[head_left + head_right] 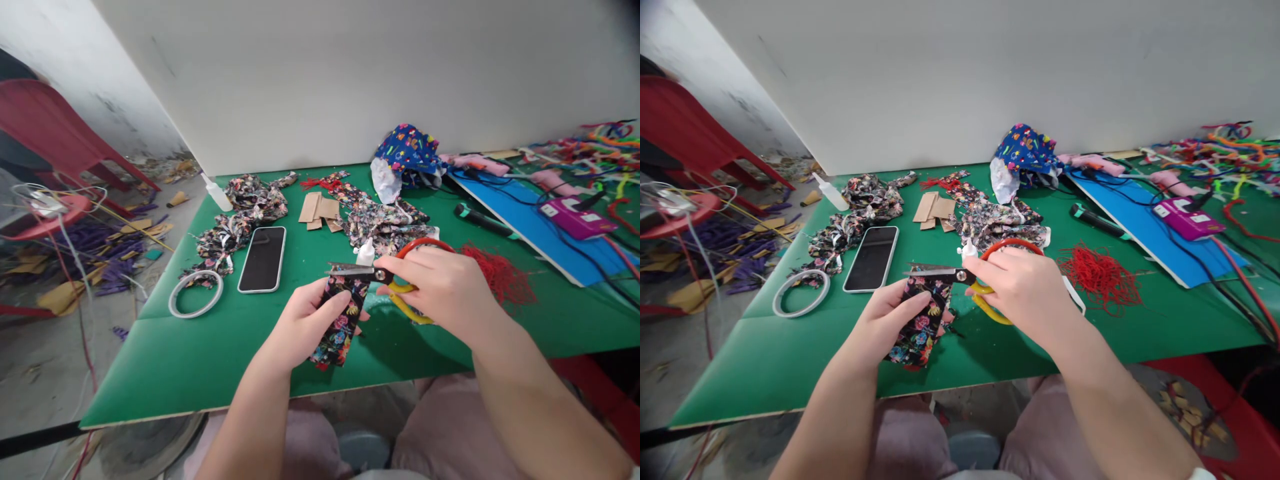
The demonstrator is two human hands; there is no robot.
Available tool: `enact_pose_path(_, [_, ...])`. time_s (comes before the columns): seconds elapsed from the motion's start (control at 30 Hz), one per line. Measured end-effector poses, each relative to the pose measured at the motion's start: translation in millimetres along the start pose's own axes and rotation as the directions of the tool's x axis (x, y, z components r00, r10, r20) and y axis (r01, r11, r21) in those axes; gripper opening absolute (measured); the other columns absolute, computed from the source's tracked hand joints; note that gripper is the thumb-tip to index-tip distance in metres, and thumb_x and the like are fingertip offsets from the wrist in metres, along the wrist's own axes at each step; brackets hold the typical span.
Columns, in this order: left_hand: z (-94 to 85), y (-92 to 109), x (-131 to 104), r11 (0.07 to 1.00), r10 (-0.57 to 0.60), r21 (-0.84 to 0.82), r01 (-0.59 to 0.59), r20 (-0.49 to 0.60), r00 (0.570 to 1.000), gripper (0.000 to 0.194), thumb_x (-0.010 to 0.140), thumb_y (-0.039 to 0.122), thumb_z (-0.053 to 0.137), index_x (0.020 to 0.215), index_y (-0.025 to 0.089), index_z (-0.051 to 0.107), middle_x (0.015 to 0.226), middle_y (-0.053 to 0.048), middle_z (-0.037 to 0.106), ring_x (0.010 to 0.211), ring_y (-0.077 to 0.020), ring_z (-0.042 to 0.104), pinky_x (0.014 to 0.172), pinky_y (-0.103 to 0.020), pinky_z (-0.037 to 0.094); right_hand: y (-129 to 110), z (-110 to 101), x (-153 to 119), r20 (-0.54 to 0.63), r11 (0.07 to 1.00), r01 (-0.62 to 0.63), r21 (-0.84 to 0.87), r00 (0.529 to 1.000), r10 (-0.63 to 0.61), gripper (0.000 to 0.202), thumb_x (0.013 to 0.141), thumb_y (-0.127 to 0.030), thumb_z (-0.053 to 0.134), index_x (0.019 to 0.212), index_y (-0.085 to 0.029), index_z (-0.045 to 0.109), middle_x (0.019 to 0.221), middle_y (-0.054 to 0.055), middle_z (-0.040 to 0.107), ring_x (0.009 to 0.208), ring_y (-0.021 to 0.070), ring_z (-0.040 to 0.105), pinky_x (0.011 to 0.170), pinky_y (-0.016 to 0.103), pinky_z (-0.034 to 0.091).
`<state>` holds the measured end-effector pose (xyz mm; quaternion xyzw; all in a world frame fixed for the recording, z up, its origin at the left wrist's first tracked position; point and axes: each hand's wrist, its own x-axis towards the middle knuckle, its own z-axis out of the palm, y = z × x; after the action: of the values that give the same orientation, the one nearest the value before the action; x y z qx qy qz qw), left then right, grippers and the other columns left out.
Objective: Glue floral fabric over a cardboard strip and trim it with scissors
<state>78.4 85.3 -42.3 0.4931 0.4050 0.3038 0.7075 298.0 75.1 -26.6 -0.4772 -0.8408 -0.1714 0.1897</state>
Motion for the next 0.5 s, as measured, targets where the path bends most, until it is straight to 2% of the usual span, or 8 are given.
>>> enact_pose_path(0.27, [-0.4,-0.7,0.3,1.0,0.01,-0.025,-0.009,0.012,1.0,0.024,0.082,0.04,0.062,0.092,0.018,0.065,0.072,0.0,0.072,0.06,-0.0131,0.067,0.054,-0.02,0.054,-0.8,-0.2,0.0,-0.022,1.0,0.003,-0.011,1.0,-0.003,0.029,0.079,-0.036,0.067,0.104,-0.022,0.063,0.076,0.0,0.064,0.07,0.0153,0.061,0.057,0.027,0.034])
enact_pose_path(0.5, [-0.3,-0.9,-0.1,0.998,0.004,-0.056,-0.002,0.025,1.0,0.021,0.083,0.039,0.062,0.089,0.019,0.063,0.071,0.001,0.072,0.059,-0.0126,0.067,0.051,-0.018,0.053,-0.5,-0.4,0.0,-0.028,1.0,0.005,-0.023,1.0,-0.006,0.029,0.076,-0.036,0.069,0.101,-0.022,0.064,0.066,-0.003,0.058,0.065,0.0142,0.057,0.055,0.027,0.031])
